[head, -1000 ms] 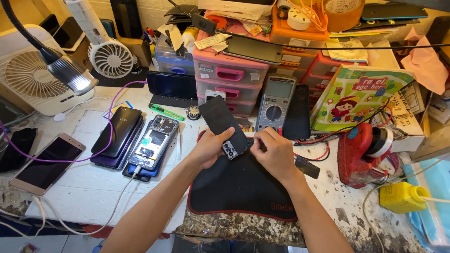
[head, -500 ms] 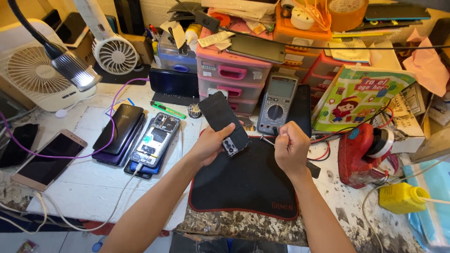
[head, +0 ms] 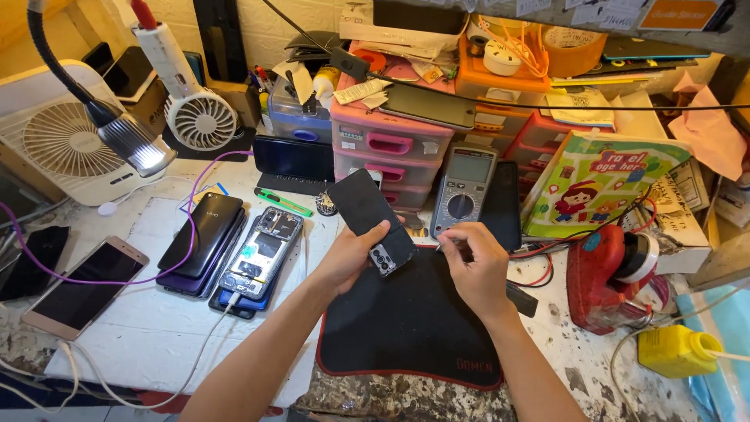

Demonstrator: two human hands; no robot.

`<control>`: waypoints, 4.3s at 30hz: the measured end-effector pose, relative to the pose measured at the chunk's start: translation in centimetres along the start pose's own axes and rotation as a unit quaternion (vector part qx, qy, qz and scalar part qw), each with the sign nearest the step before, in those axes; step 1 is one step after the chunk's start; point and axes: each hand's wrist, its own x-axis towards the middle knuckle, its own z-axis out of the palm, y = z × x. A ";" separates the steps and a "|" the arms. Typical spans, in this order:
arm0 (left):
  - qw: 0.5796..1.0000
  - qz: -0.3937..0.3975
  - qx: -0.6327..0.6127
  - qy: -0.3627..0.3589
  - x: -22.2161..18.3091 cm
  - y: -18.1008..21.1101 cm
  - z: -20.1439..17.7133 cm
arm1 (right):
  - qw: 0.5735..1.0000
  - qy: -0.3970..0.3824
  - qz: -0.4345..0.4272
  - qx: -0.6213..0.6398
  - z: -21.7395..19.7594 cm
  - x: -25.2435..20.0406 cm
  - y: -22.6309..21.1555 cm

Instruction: Repairing a mobile phone by inspecting components and assembling the back cover on a workbench.

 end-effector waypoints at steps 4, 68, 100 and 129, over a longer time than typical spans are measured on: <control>1.000 0.001 0.000 -0.002 -0.1 0.5 0.0 | 0.998 0.011 -0.029 0.049 0.0 -0.8 0.0; 0.980 -0.095 0.104 -0.142 -5.6 1.1 3.9 | 0.958 -0.055 0.024 -0.281 -0.7 -1.0 4.3; 0.994 0.075 -0.054 -0.049 -0.7 -2.5 1.6 | 0.956 -0.107 0.265 0.064 1.3 -1.2 -0.3; 0.984 0.170 0.059 -0.020 -1.1 -3.5 1.5 | 0.929 -0.060 0.280 0.234 3.9 -3.3 2.3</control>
